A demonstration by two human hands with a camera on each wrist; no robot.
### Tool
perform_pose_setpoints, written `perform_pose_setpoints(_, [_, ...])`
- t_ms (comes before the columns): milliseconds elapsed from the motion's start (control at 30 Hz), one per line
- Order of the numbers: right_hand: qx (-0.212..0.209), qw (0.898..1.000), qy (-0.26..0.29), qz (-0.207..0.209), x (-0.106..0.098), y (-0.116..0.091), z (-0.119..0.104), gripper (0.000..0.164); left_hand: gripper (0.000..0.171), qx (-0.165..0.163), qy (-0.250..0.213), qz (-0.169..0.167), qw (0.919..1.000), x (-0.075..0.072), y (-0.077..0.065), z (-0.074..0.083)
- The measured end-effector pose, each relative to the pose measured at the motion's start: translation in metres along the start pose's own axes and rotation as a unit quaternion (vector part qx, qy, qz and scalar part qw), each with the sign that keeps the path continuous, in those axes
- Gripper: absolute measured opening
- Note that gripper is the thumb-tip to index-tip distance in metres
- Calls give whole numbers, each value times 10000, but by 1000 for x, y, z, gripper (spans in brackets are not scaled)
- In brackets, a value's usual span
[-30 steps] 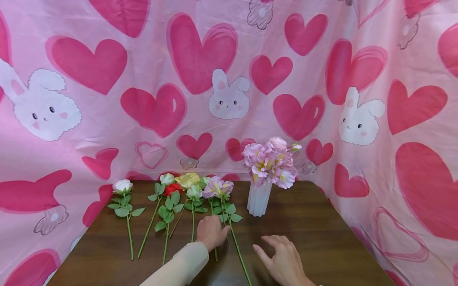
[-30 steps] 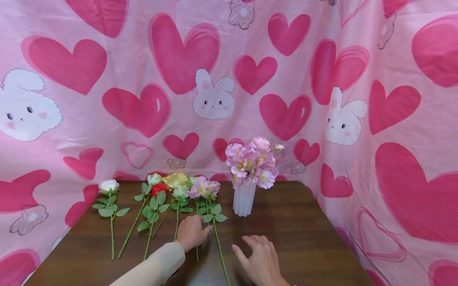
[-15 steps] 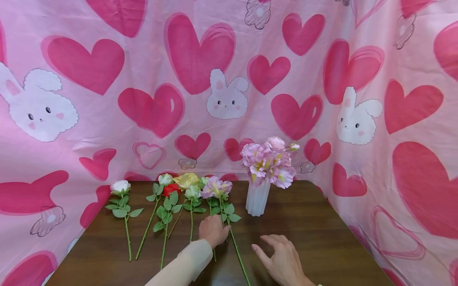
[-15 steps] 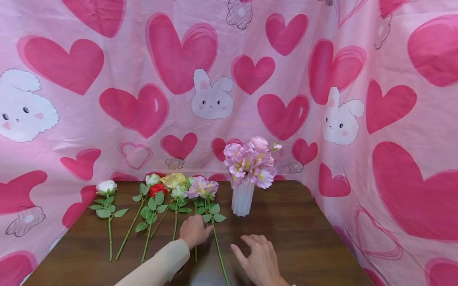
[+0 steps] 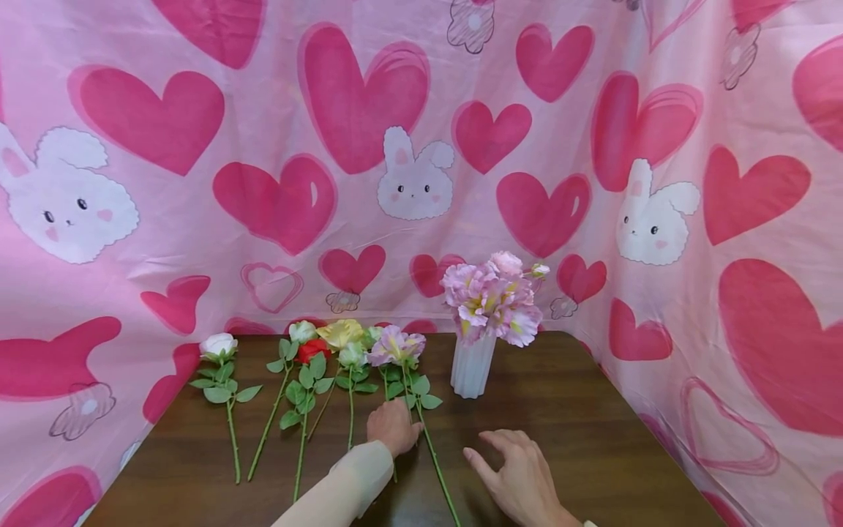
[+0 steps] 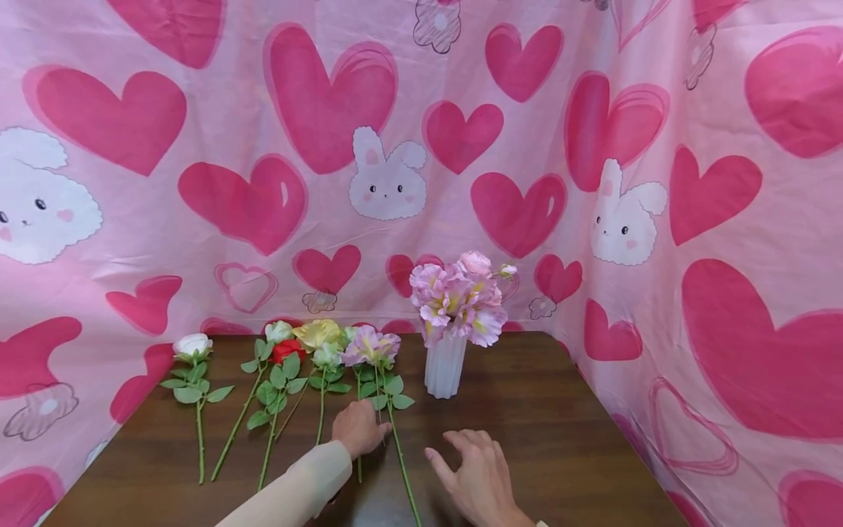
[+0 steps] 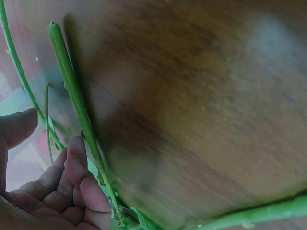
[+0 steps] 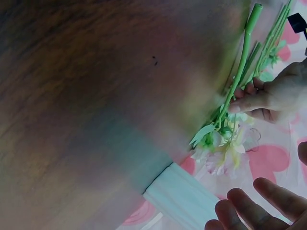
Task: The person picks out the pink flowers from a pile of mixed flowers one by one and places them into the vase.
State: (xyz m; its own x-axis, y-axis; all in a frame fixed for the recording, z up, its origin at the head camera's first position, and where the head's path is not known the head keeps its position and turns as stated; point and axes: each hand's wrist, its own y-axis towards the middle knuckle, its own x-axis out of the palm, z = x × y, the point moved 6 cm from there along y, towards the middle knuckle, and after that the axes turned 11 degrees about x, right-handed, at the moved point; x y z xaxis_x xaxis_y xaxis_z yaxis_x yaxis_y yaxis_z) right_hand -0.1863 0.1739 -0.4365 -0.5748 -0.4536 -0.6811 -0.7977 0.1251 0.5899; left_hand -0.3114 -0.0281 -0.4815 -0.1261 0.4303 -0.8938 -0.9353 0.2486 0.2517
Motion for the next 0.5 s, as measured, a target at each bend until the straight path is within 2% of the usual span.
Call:
perform_pose_setpoints(167, [66, 10000, -35, -23, 0, 0, 0, 32, 40, -62, -83, -23, 9999, 3, 1, -3])
perform_pose_setpoints(300, [104, 9999, -38, -53, -1, 1, 0, 32, 31, -202, -380, -163, 9989, 6, 1, -9])
perform_pose_setpoints(400, [136, 9999, -39, -91, 0, 1, 1, 31, 31, -469, -678, -277, 9962, 9, 1, -14])
perform_pose_setpoints(500, [168, 9998, -48, -130, 0, 1, 2, 32, 34, -765, -932, -222, 9925, 8, -1, -19])
